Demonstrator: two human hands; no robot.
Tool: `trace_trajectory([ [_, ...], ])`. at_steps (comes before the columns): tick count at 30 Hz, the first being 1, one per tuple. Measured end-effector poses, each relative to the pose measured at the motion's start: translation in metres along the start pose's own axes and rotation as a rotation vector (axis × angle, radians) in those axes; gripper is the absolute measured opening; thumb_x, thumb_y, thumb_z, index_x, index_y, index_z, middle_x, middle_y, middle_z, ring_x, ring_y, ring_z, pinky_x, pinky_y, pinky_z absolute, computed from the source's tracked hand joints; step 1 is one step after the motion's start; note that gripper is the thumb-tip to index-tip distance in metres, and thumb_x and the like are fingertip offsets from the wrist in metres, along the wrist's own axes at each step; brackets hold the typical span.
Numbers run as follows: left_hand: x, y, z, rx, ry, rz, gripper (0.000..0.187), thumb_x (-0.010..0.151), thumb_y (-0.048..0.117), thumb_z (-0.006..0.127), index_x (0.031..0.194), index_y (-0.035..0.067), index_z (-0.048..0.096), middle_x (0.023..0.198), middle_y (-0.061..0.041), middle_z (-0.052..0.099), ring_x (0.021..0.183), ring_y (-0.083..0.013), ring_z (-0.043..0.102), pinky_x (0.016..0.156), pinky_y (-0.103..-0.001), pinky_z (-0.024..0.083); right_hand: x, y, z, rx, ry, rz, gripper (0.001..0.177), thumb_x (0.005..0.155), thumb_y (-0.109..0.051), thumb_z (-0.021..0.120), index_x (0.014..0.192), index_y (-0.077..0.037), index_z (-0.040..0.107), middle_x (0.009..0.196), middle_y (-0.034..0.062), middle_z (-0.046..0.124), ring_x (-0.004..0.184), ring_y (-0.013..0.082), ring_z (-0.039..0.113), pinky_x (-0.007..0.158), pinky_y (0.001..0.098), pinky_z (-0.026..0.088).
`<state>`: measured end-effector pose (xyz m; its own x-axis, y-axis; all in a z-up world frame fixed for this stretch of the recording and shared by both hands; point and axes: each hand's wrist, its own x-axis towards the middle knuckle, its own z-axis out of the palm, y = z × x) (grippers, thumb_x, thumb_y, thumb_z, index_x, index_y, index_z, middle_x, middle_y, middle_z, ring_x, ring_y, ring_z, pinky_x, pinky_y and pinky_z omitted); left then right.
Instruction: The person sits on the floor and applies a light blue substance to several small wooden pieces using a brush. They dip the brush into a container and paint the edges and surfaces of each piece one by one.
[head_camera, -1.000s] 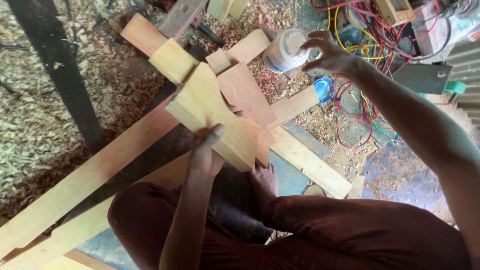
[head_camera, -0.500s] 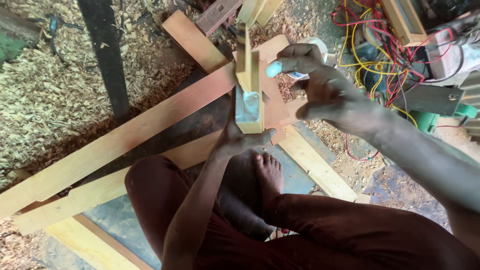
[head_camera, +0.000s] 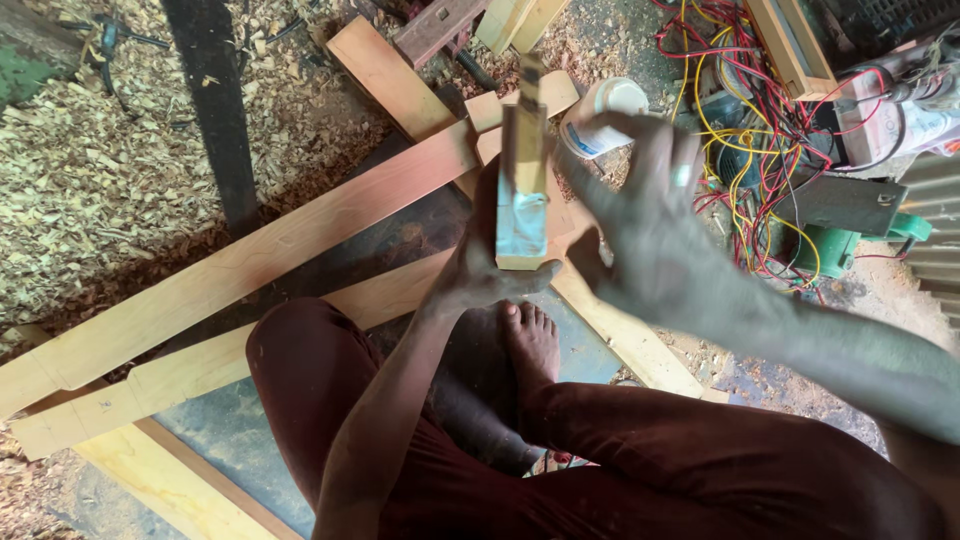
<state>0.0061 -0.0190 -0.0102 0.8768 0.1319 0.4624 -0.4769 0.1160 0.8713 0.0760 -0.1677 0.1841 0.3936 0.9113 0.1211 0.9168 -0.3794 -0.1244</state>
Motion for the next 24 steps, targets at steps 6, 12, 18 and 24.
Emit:
trace_trajectory([
  [6,0.004,0.004,-0.002,-0.146,-0.009,0.010,0.112,0.083,0.017,0.087,0.165,0.008,0.011,0.160,-0.012,0.030,0.151,-0.0252,0.033,0.128,-0.041,0.036,0.001,-0.015,-0.037,0.102,0.044,-0.044,0.062,0.071,-0.011,0.077,0.132,-0.009,0.068,0.130,0.0202,0.039,0.126,0.0359,0.035,0.103,0.0536,0.024],
  [12,0.005,0.015,0.001,-0.212,-0.044,-0.067,0.116,0.082,0.016,0.087,0.169,0.007,0.011,0.160,-0.011,0.032,0.152,-0.0230,0.032,0.127,-0.040,0.035,0.011,0.023,-0.019,0.055,0.113,-0.038,0.072,0.073,-0.011,0.075,0.144,-0.002,0.064,0.131,0.0230,0.040,0.129,0.0351,0.034,0.105,0.0515,0.023],
  [18,0.001,0.010,-0.001,-0.133,-0.016,-0.053,0.115,0.081,0.015,0.089,0.169,0.007,0.015,0.155,-0.011,0.037,0.145,-0.0228,0.039,0.122,-0.038,0.040,-0.013,-0.006,-0.009,-0.067,0.077,-0.086,0.066,0.076,-0.006,0.074,0.141,-0.002,0.066,0.134,0.0219,0.046,0.124,0.0346,0.040,0.096,0.0492,0.025],
  [24,0.001,0.007,0.001,-0.158,-0.025,-0.046,0.114,0.081,0.014,0.088,0.167,0.006,0.014,0.157,-0.013,0.033,0.151,-0.0253,0.032,0.125,-0.040,0.035,-0.006,-0.011,-0.034,0.118,0.155,-0.128,0.049,0.076,-0.005,0.072,0.125,-0.013,0.074,0.125,0.0134,0.052,0.118,0.0278,0.045,0.097,0.0462,0.023],
])
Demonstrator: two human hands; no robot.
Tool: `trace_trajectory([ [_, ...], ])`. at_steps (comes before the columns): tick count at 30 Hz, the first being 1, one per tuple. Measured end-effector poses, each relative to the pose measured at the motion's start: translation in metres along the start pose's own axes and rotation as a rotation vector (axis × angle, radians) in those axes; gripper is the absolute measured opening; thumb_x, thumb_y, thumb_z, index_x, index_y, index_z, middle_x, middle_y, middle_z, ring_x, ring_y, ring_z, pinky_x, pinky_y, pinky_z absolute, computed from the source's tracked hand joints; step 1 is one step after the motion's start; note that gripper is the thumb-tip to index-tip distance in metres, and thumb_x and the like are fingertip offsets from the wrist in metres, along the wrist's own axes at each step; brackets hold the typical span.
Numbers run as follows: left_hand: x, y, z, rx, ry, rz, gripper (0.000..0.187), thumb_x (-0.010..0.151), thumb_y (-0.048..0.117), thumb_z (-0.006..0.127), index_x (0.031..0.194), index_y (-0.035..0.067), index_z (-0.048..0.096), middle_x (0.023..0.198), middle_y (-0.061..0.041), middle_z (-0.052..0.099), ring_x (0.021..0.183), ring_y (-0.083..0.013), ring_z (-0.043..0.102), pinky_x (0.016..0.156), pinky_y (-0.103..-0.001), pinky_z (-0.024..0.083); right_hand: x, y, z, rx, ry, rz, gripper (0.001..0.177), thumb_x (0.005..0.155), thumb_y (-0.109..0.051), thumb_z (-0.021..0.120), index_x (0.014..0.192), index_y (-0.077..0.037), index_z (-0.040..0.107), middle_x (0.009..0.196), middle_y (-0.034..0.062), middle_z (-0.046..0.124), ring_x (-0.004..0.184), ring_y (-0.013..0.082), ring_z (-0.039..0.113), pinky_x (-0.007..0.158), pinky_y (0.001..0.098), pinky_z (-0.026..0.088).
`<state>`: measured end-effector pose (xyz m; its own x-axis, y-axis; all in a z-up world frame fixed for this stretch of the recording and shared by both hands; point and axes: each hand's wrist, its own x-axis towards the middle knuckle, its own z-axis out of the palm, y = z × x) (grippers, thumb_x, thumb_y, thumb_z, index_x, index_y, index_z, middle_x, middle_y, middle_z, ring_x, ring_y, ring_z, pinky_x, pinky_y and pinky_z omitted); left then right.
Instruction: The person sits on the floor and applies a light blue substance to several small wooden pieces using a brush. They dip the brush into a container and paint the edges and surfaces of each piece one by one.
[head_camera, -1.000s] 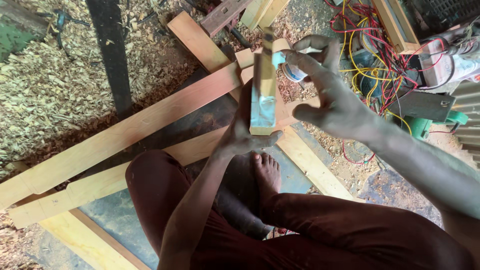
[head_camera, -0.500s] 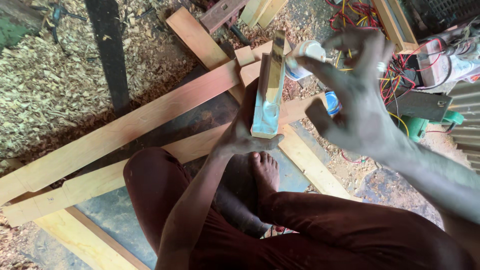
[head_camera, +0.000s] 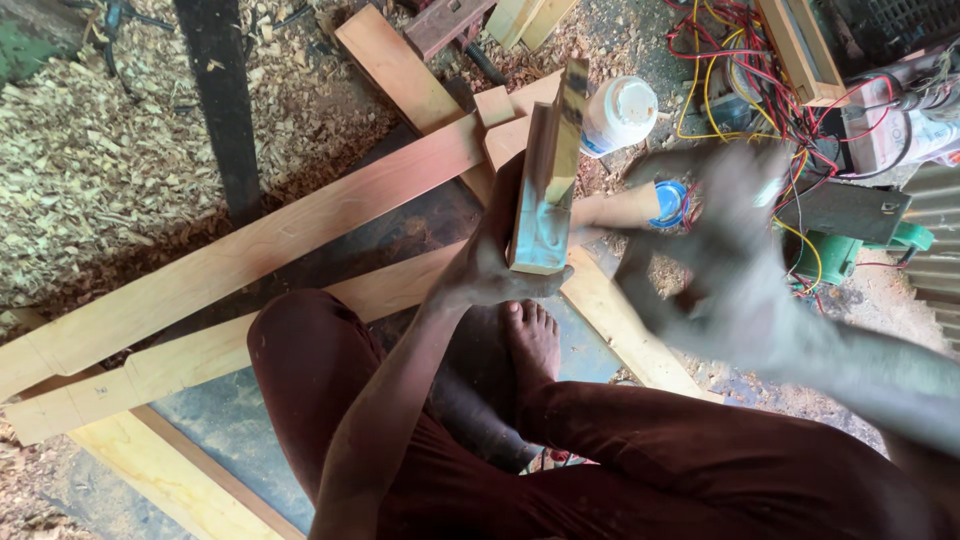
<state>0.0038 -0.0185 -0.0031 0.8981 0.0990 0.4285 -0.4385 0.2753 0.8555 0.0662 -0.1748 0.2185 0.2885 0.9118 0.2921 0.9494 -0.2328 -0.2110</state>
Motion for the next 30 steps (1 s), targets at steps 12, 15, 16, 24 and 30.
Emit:
trace_trajectory([
  [12,0.006,-0.010,-0.002,0.327,0.135,0.017,0.115,0.076,0.015,0.089,0.162,0.004,0.014,0.155,-0.018,0.038,0.145,-0.0309,0.047,0.119,-0.047,0.049,-0.022,0.000,0.019,0.020,-0.014,-0.023,0.059,0.072,-0.001,0.072,0.131,-0.008,0.073,0.124,0.0141,0.050,0.116,0.0296,0.045,0.098,0.0434,0.032],
  [15,0.005,-0.008,-0.006,0.253,0.117,0.049,0.115,0.076,0.010,0.088,0.164,0.005,0.015,0.156,-0.018,0.036,0.146,-0.0329,0.043,0.119,-0.048,0.050,-0.020,0.014,0.018,0.125,0.022,-0.034,0.058,0.069,-0.001,0.071,0.125,-0.013,0.071,0.122,0.0133,0.050,0.119,0.0274,0.047,0.100,0.0408,0.035],
  [16,0.005,-0.007,-0.007,0.162,0.112,0.012,0.114,0.077,0.010,0.088,0.164,0.005,0.015,0.155,-0.017,0.038,0.143,-0.0319,0.046,0.118,-0.048,0.051,-0.017,0.018,0.020,0.081,0.016,-0.007,0.060,0.070,0.001,0.070,0.128,-0.012,0.071,0.120,0.0166,0.048,0.118,0.0281,0.046,0.100,0.0399,0.038],
  [24,0.005,0.000,-0.001,0.436,0.166,0.006,0.111,0.076,0.010,0.089,0.161,0.007,0.019,0.154,-0.017,0.042,0.144,-0.0353,0.046,0.120,-0.050,0.047,-0.004,0.027,0.026,-0.105,-0.024,-0.113,0.064,0.072,-0.004,0.077,0.134,-0.017,0.071,0.119,0.0182,0.041,0.118,0.0332,0.043,0.095,0.0459,0.036],
  [30,0.005,-0.010,-0.003,0.475,0.165,0.091,0.113,0.076,0.013,0.089,0.161,0.006,0.016,0.155,-0.020,0.037,0.145,-0.0367,0.043,0.121,-0.051,0.046,-0.008,0.043,0.045,0.146,-0.106,-0.034,0.069,0.069,0.001,0.072,0.136,-0.018,0.070,0.119,0.0162,0.042,0.114,0.0322,0.039,0.091,0.0417,0.041],
])
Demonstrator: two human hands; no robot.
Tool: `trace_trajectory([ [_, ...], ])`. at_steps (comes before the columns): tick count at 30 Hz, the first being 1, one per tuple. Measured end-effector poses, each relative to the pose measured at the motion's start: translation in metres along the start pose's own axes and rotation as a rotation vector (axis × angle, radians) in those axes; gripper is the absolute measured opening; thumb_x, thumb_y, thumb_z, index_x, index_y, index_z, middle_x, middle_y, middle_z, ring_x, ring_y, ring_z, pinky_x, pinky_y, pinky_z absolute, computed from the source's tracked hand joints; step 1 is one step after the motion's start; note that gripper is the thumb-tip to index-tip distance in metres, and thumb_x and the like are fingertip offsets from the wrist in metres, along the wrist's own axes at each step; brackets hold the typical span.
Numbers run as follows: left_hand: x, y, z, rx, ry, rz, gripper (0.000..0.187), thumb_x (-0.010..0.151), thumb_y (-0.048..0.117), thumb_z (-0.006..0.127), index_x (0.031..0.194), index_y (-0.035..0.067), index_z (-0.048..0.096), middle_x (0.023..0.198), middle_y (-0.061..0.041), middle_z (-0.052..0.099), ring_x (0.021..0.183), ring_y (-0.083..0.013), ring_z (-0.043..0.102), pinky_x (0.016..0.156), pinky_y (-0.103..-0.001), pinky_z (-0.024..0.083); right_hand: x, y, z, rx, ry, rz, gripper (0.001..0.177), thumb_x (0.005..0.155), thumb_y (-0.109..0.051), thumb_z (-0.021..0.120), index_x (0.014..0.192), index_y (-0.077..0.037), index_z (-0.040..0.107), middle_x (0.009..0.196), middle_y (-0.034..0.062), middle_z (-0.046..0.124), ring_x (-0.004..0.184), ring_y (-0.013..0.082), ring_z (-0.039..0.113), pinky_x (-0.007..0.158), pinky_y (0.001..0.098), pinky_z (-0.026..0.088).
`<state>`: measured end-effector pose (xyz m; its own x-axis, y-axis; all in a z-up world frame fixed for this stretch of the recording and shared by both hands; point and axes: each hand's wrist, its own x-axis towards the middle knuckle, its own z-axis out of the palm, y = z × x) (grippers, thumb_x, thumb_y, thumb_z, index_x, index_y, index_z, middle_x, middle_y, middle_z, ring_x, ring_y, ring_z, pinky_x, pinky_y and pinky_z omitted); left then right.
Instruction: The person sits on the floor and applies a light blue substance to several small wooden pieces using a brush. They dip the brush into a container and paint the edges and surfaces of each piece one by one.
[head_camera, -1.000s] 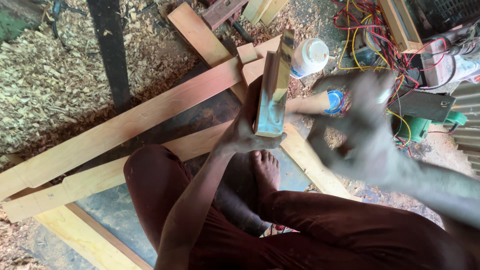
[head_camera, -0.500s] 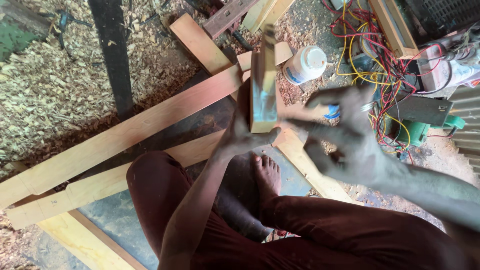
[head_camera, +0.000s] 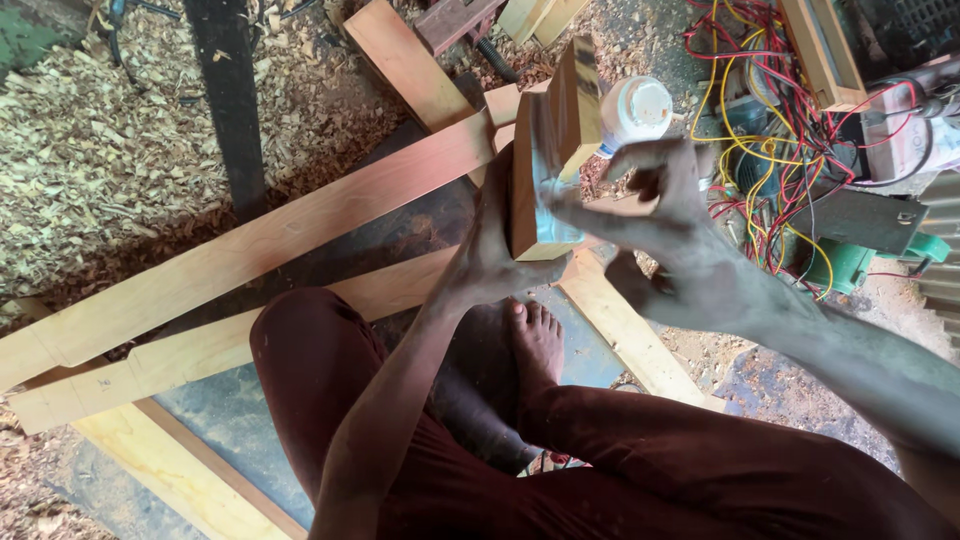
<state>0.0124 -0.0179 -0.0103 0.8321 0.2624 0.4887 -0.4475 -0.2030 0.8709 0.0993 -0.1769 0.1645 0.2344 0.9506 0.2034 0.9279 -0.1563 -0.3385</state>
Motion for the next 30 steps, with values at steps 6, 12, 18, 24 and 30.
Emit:
trace_trajectory([
  [6,0.002,-0.012,-0.003,-0.360,-0.013,-0.100,0.110,0.083,0.021,0.084,0.164,0.005,0.011,0.153,-0.016,0.041,0.140,-0.0294,0.053,0.113,-0.044,0.057,-0.029,0.030,0.002,0.350,0.019,-0.047,0.056,0.071,0.006,0.071,0.122,-0.018,0.072,0.115,0.0107,0.047,0.117,0.0211,0.045,0.090,0.0355,0.041],
  [12,-0.008,-0.002,-0.028,-1.147,-0.032,-0.300,0.080,0.084,0.012,0.080,0.151,-0.004,0.038,0.135,-0.019,0.051,0.125,-0.0304,0.054,0.110,-0.045,0.048,-0.065,0.204,0.023,-0.184,0.035,0.371,0.048,0.083,-0.006,0.079,0.129,-0.020,0.076,0.123,0.0082,0.054,0.131,0.0256,0.046,0.111,0.0490,0.035],
  [18,0.005,0.010,-0.040,-1.378,0.172,-0.491,0.084,0.085,0.019,0.066,0.158,-0.004,0.031,0.156,-0.026,0.044,0.135,-0.0389,0.053,0.115,-0.052,0.047,-0.103,0.308,0.096,-0.337,-0.282,0.629,0.075,0.068,-0.024,0.089,0.139,-0.033,0.068,0.151,0.0200,0.035,0.142,0.0515,0.025,0.110,0.0748,0.019],
  [24,0.003,0.000,-0.039,-1.230,0.145,-0.574,0.074,0.080,0.007,0.068,0.147,0.000,0.036,0.134,-0.021,0.055,0.125,-0.0359,0.064,0.099,-0.053,0.060,-0.069,0.334,0.131,-0.359,-0.433,0.639,0.095,0.054,-0.040,0.098,0.143,-0.034,0.064,0.167,0.0133,0.016,0.147,0.0569,0.013,0.110,0.0765,0.019],
  [30,-0.010,-0.016,-0.030,-0.709,0.206,-0.810,0.038,0.093,0.032,0.076,0.105,-0.005,0.071,0.086,-0.005,0.070,0.073,-0.0119,0.064,0.062,-0.029,0.051,-0.059,0.343,0.146,-0.266,-0.625,0.748,0.100,0.048,-0.040,0.100,0.140,-0.035,0.062,0.170,0.0106,0.004,0.151,0.0529,0.003,0.116,0.0762,0.008],
])
